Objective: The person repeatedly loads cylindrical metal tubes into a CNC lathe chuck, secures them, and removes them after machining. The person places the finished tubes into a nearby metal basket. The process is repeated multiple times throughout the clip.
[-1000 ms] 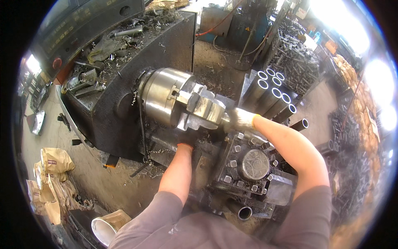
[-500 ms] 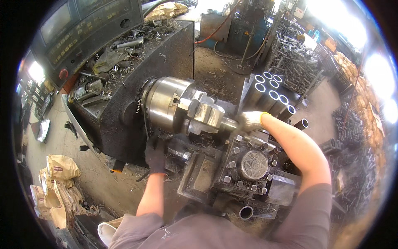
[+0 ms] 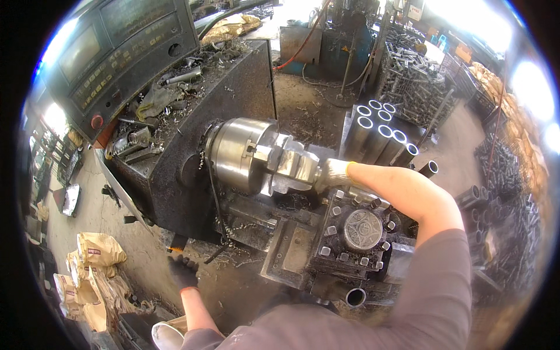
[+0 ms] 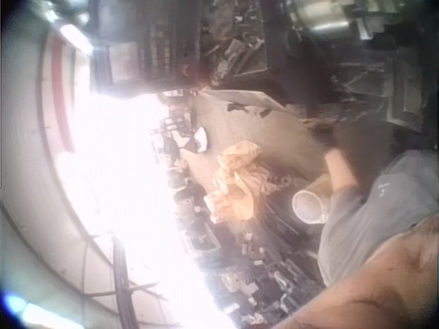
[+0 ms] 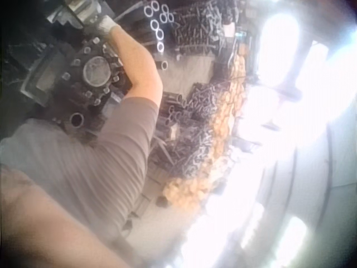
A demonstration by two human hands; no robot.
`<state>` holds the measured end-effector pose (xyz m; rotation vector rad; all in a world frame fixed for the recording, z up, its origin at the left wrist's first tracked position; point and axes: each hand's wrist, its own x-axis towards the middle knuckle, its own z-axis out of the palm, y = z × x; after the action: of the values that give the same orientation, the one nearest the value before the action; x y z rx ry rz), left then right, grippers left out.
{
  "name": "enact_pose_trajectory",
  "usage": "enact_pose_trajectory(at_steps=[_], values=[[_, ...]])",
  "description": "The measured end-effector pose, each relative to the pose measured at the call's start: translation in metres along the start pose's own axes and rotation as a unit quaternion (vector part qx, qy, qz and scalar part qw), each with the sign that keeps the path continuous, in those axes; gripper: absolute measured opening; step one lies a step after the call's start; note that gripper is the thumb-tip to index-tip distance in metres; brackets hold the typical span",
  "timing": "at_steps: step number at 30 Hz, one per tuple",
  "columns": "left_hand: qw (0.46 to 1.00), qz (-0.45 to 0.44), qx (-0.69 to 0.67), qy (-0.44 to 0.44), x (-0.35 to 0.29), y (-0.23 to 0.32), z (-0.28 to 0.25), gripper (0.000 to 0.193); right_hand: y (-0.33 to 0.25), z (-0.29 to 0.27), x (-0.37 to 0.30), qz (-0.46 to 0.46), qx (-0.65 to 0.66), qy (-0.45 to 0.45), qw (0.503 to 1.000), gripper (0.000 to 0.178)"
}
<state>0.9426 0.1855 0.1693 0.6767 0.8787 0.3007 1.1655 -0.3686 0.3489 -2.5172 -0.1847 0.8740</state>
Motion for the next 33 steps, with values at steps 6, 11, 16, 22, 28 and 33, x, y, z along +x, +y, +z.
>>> enact_pose_trajectory(at_steps=[6, 11, 16, 22, 28, 33], values=[[0.988, -0.135, 0.058, -0.04, 0.034, 0.06, -0.009, 0.053, 0.002, -0.002, -0.002, -0.03, 0.087, -0.057, 0.994, 0.023], [0.985, -0.102, 0.119, -0.069, 0.07, 0.063, -0.028, 0.045, -0.015, -0.027, -0.026, 0.025, 0.048, -0.102, 0.993, 0.033], [0.977, 0.047, 0.188, -0.092, 0.088, 0.045, -0.04, 0.032, 0.06, -0.04, -0.047, 0.045, -0.332, 0.008, 0.942, 0.037], [0.735, 0.378, 0.537, 0.172, -0.021, 0.055, 0.012, 0.047, 0.145, 0.014, -0.098, 0.002, -0.238, 0.214, 0.947, 0.037], [0.366, 0.838, 0.404, -0.032, -0.113, 0.156, 0.202, 0.045, 0.107, 0.003, -0.203, 0.103, -0.018, 0.458, 0.883, 0.052], [0.399, 0.591, 0.698, 0.068, -0.061, 0.242, 0.373, 0.075, 0.073, 0.03, -0.277, 0.027, 0.016, 0.674, 0.738, 0.042]])
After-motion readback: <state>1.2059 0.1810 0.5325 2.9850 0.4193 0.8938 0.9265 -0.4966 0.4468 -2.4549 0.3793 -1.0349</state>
